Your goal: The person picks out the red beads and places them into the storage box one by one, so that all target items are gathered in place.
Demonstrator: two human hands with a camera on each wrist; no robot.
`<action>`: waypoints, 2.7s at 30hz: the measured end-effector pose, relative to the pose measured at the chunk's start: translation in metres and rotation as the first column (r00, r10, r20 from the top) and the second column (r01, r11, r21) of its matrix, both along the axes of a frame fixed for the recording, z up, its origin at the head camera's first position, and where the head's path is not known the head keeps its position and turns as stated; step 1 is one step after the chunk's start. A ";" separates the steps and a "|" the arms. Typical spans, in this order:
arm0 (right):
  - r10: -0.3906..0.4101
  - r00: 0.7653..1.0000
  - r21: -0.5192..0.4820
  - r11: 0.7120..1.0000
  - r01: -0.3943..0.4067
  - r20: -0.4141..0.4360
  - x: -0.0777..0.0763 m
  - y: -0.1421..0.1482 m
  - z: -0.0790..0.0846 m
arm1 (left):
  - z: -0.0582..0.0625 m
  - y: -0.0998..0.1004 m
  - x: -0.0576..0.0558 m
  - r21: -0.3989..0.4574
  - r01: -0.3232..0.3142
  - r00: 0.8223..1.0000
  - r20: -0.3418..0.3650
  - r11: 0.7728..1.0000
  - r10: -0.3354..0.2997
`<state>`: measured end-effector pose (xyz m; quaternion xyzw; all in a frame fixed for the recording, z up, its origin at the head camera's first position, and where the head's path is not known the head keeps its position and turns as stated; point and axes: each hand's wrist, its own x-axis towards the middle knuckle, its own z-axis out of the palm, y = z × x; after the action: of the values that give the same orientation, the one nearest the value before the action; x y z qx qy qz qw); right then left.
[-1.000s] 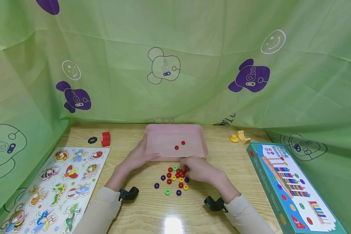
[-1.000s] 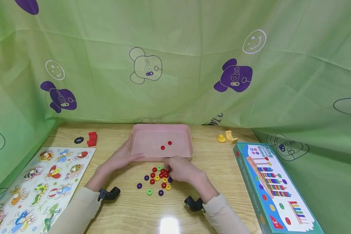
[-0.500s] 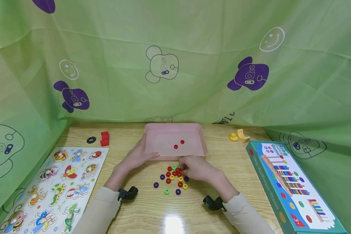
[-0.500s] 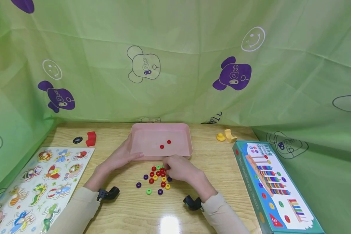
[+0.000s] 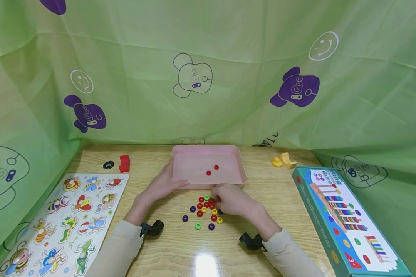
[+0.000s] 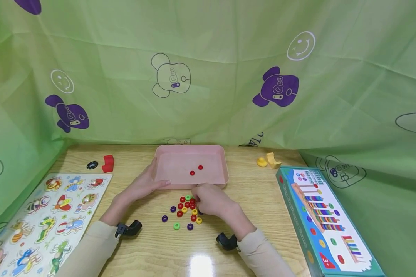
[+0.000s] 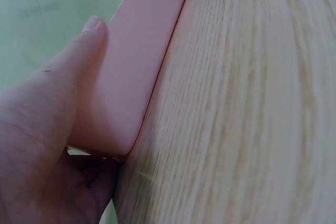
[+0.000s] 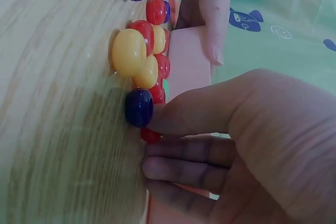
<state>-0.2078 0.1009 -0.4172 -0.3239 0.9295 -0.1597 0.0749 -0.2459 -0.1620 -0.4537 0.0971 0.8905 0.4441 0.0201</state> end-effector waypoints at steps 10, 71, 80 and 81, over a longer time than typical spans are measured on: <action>0.022 0.999 -0.087 0.996 -0.018 0.037 -0.004 0.001 0.015 | 0.001 0.002 0.000 -0.009 0.004 1.000 0.008 1.000 -0.004; -0.124 0.992 -0.154 0.981 0.119 -0.027 -0.030 0.016 0.024 | 0.000 -0.001 0.001 -0.022 -0.004 1.000 0.012 1.000 0.005; -0.041 0.977 -0.085 0.996 0.024 -0.207 -0.009 0.013 0.025 | 0.000 -0.001 0.000 -0.034 0.002 1.000 0.013 0.999 -0.002; -0.025 0.977 -0.084 0.996 0.007 -0.212 -0.006 0.012 0.026 | 0.000 0.000 0.000 -0.037 0.000 1.000 0.015 0.999 0.001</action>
<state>-0.2142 0.1130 -0.3915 -0.3345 0.9273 -0.1633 -0.0396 -0.2458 -0.1623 -0.4535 0.0930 0.8984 0.4283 0.0286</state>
